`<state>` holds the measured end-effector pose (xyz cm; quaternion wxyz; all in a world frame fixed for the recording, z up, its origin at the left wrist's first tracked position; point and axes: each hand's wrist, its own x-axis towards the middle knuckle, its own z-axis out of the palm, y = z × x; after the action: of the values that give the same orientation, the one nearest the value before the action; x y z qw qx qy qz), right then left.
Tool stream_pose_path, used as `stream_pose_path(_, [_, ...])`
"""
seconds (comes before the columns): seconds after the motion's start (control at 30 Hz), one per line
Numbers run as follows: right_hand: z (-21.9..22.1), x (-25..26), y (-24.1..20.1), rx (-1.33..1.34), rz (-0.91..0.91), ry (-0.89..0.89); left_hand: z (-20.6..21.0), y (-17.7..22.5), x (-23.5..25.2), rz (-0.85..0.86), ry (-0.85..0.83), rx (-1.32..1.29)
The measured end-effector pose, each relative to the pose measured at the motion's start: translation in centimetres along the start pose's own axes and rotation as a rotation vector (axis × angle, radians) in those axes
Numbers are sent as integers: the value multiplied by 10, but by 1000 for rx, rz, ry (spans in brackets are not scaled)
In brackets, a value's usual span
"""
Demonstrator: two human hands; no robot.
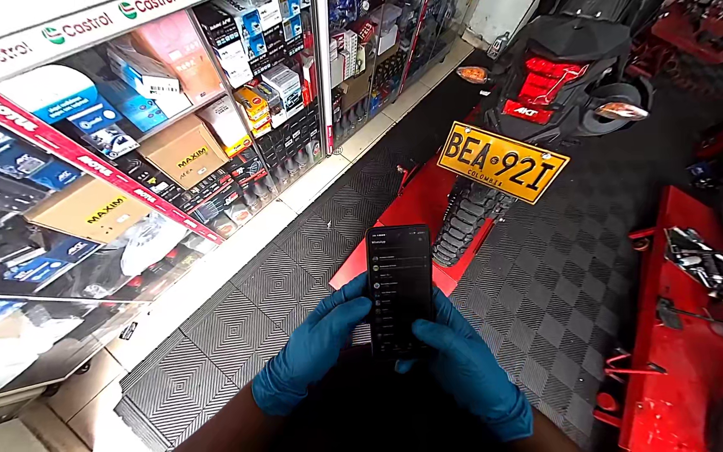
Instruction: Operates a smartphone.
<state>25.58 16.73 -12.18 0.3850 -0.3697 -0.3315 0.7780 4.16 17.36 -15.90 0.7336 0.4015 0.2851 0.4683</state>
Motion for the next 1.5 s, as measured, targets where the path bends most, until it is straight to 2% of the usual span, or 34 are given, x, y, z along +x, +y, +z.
stream_pose_path(0.1, [1, 3, 1, 11, -9, 5, -3, -4, -1, -14, -36, -42])
stream_pose_path(0.33, [11, 5, 0, -113, -54, 15, 1, 0, -2, 26, 33, -39])
stream_pose_path(0.47, [16, 9, -1, -161, -78, 12, 0, 7, -1, 47, -10, 25])
stream_pose_path(0.77, [5, 7, -3, -20, -98, -79, 3, 8, 0, 71, 5, 0])
stream_pose_path(0.97, [4, 6, -9, 26, -148, -40, 7, 6, 1, 103, -156, -91])
stream_pose_path(1.1, [10, 6, -13, 11, -141, -1, 18, 9, 2, 89, -77, -23])
stream_pose_path(1.33, [18, 5, -18, 3, -144, 85, 26, 13, 2, 153, -62, 118])
stream_pose_path(1.5, [10, 1, -18, 45, -174, -69, 33, 18, 1, 133, -5, 66])
